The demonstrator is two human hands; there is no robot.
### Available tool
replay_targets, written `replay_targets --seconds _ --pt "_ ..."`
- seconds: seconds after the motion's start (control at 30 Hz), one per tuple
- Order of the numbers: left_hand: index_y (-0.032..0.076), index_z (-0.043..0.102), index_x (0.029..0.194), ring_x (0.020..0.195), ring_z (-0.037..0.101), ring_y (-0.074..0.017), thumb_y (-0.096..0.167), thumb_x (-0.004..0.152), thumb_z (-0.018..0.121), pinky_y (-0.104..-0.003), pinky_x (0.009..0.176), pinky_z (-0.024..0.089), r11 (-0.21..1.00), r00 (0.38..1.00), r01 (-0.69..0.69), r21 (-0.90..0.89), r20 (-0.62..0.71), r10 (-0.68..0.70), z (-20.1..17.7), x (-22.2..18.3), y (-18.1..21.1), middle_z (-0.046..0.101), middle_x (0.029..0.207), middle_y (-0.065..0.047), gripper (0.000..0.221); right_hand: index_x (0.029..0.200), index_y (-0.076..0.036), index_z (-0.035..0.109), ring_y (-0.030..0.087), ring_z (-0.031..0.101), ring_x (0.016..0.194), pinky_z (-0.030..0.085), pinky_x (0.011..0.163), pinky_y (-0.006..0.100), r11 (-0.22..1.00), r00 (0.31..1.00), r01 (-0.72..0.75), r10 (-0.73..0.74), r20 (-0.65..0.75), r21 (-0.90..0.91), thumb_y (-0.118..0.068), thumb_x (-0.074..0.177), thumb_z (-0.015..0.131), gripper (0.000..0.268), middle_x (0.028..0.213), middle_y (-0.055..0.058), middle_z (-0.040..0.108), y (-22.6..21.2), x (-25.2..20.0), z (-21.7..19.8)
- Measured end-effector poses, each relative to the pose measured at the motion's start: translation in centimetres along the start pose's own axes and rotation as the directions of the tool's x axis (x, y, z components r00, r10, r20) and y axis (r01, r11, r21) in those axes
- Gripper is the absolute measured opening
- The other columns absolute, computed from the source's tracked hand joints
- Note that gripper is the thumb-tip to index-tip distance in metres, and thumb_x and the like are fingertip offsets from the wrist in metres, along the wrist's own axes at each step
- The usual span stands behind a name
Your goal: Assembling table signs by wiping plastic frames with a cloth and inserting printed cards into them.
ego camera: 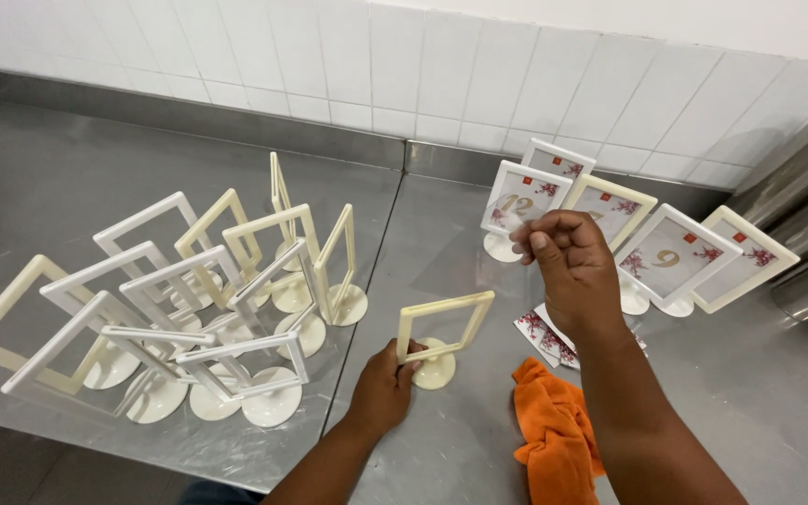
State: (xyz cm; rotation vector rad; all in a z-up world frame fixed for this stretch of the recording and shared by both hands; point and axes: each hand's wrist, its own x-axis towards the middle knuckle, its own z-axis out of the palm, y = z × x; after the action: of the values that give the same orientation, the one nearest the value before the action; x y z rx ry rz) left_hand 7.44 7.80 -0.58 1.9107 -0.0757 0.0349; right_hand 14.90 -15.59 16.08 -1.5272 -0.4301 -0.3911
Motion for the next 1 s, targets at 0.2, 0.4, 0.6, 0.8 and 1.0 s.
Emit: replay_targets --seconds 0.2,0.4,0.6,0.8,1.0 --pt "0.016 0.063 0.110 0.102 0.072 -0.0224 0.019 0.097 0.054 -0.036 0.086 0.055 1.000 1.000 -0.005 0.016 -0.007 0.005 0.1 0.3 -0.3 0.079 0.118 0.001 0.016 0.115 -0.007 0.055 0.018 0.070 0.096 0.057 0.082 0.028 0.999 0.999 0.038 -0.037 0.022 -0.018 -0.007 0.106 0.057 0.009 0.107 0.013 0.071 -0.3 0.1 0.0" --pt "0.015 0.064 0.111 0.102 0.072 -0.0228 0.016 0.096 0.052 -0.037 0.087 0.055 0.999 0.999 -0.033 0.006 -0.007 0.033 0.0 0.4 -0.5 0.079 0.115 0.001 0.019 0.114 -0.007 0.055 0.018 0.067 0.090 0.057 0.081 0.028 0.998 0.998 0.055 -0.054 0.030 -0.031 -0.004 0.106 0.055 0.008 0.104 0.014 0.071 -0.6 0.0 0.3" --pt "0.015 0.064 0.112 0.103 0.072 -0.0238 0.017 0.097 0.051 -0.037 0.086 0.055 1.000 1.000 -0.007 0.015 0.001 0.007 0.0 0.5 -0.5 0.079 0.117 0.001 0.020 0.111 -0.007 0.055 0.018 0.065 0.087 0.057 0.081 0.028 0.996 0.997 0.067 -0.065 0.039 -0.061 -0.005 0.106 0.056 0.005 0.102 0.012 0.069 -0.9 0.0 0.6" --pt "0.016 0.065 0.113 0.102 0.070 -0.0237 0.018 0.098 0.051 -0.038 0.086 0.055 0.999 0.999 -0.036 0.017 -0.007 0.036 -0.1 0.5 -0.5 0.078 0.116 0.003 0.021 0.112 -0.008 0.053 0.020 0.066 0.087 0.056 0.080 0.029 0.997 0.997 0.069 -0.070 0.018 0.026 -0.004 0.108 0.054 0.006 0.105 0.015 0.070 -0.7 0.4 0.7" --pt "0.016 0.065 0.112 0.099 0.070 -0.0229 0.019 0.098 0.050 -0.037 0.084 0.054 1.000 1.000 -0.020 0.007 0.017 0.020 -0.2 0.5 -0.4 0.078 0.115 0.003 0.021 0.113 -0.006 0.053 0.020 0.068 0.090 0.056 0.080 0.029 0.998 0.999 0.050 -0.050 0.009 -0.038 -0.002 0.108 0.054 0.006 0.102 0.014 0.070 -0.8 -0.2 0.3"
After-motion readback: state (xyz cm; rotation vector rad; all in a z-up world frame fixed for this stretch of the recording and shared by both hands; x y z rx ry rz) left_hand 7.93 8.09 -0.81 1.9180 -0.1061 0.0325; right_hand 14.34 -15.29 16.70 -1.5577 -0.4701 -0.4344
